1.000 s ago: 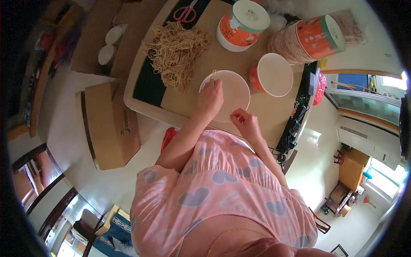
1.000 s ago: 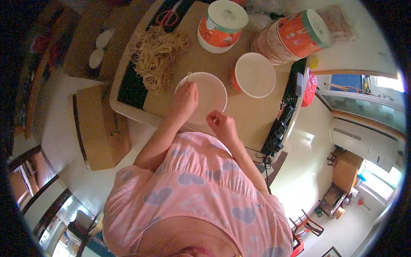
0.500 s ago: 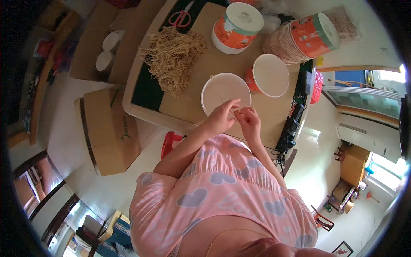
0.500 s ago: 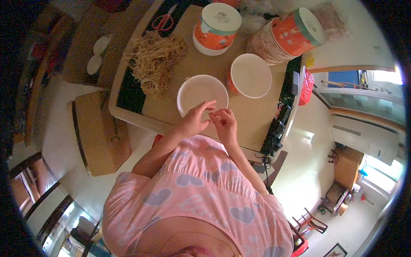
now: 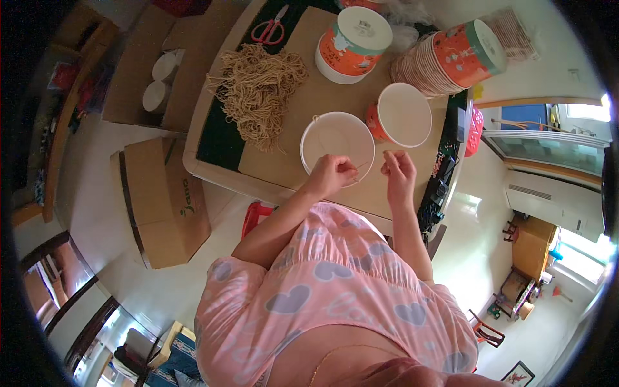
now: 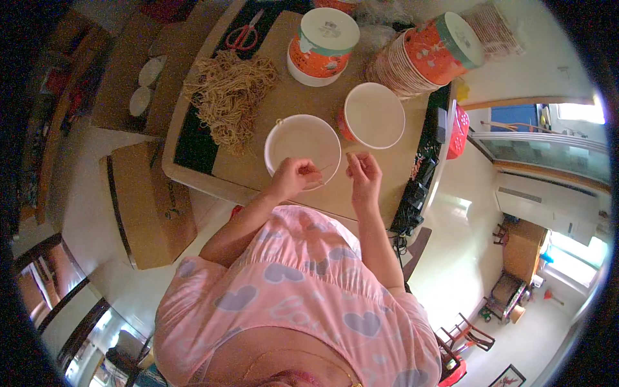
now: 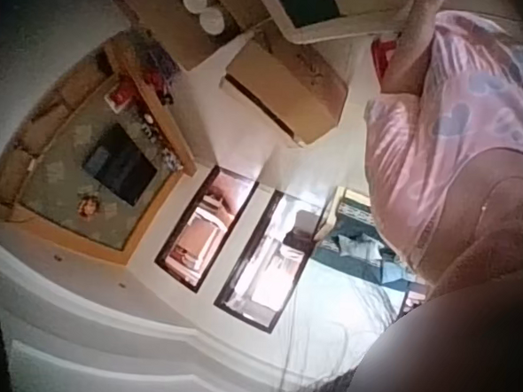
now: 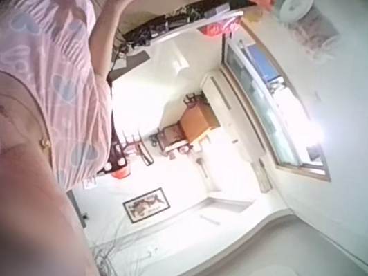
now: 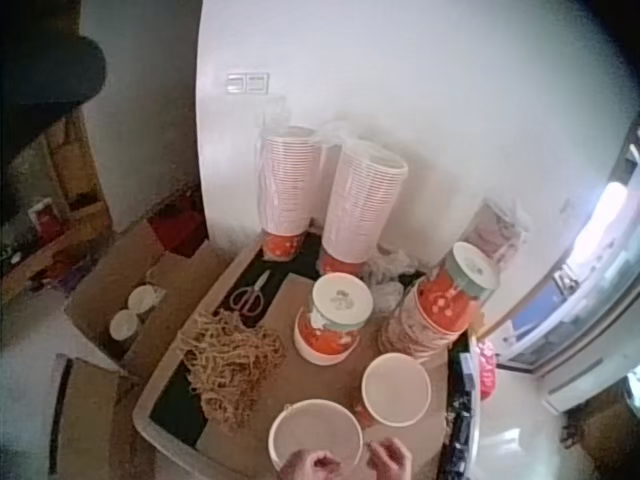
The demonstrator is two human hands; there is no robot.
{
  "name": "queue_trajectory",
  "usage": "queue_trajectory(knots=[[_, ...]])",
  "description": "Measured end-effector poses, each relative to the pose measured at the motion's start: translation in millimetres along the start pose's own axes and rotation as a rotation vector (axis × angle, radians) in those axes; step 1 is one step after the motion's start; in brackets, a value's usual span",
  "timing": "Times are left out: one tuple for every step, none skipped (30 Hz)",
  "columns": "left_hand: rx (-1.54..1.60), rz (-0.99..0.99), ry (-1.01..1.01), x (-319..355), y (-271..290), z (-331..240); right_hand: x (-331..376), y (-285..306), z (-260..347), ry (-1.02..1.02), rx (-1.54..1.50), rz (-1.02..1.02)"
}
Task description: Tying string onto paper bowls for packaging.
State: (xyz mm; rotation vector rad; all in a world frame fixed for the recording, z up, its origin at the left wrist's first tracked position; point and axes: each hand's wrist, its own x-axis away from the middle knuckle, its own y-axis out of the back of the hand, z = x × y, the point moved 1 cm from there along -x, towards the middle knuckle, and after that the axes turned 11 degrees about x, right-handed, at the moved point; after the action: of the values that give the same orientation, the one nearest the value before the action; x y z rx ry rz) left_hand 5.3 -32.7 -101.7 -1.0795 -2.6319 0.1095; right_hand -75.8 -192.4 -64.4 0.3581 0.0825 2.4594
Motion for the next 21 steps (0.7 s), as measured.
queue_trajectory(knots=[[0.017,0.016,0.002,-0.5,0.9,1.8,-4.0,4.9,9.3,0.076,0.074,0.116],[0.017,0.018,0.001,-1.1,1.1,3.0,-3.7,3.7,14.3,0.077,0.074,0.114],[-0.018,-0.001,-0.015,-1.7,1.4,3.8,-2.4,1.3,22.0,0.226,0.291,0.194],[-0.053,-0.018,-0.032,-2.1,1.5,2.8,-0.4,-1.8,32.4,0.375,0.508,0.27],[-0.054,-0.015,-0.033,-2.6,1.8,1.7,-1.0,-1.0,38.0,0.447,0.648,0.355],[-0.064,0.011,-0.017,-3.2,2.1,0.2,-2.2,-0.9,37.6,0.448,0.648,0.352],[-0.075,0.035,-0.002,-3.6,2.2,-1.9,-3.7,-1.3,36.4,0.463,0.72,0.385],[-0.076,0.035,-0.003,-3.3,1.7,-3.8,-4.4,-1.7,35.7,0.479,0.792,0.419],[-0.047,0.034,-0.009,-2.5,0.9,-5.6,-3.6,-1.3,35.9,0.457,0.802,0.397],[-0.018,0.031,-0.015,-1.7,0.9,-6.9,-4.1,-0.4,34.7,0.458,0.801,0.398],[-0.018,0.03,-0.015,-1.5,1.2,-7.9,-4.9,1.5,32.5,0.477,0.792,0.392],[-0.028,0.035,-0.012,-1.5,1.5,-8.7,-5.3,2.5,31.4,0.496,0.782,0.387],[-0.038,0.041,-0.008,-1.4,1.5,-9.2,-5.0,2.2,32.3,0.496,0.782,0.388],[-0.038,0.04,-0.008,-1.3,1.6,-9.6,-4.4,1.7,34.2,0.505,0.782,0.397],[-0.065,0.03,-0.008,-1.2,1.8,-9.8,-3.7,1.0,35.6,0.513,0.783,0.405],[-0.093,0.022,-0.009,-1.5,1.8,-10.3,-2.3,0.1,36.6,0.513,0.783,0.404],[-0.093,0.023,-0.009,-1.9,1.7,-10.5,-0.5,-1.1,36.8,0.457,0.796,0.393],[-0.097,0.016,-0.014,-2.4,1.7,-10.5,0.8,-2.1,36.7,0.401,0.807,0.381],[-0.102,0.009,-0.018,-2.9,1.7,-10.6,1.2,-2.7,33.7,0.401,0.807,0.38],[-0.103,0.01,-0.019,-3.7,1.3,-9.8,1.0,-2.8,27.3,0.402,0.801,0.347],[-0.119,0.003,-0.022,-4.7,0.6,-8.5,0.8,-3.0,22.0,0.402,0.795,0.314]])
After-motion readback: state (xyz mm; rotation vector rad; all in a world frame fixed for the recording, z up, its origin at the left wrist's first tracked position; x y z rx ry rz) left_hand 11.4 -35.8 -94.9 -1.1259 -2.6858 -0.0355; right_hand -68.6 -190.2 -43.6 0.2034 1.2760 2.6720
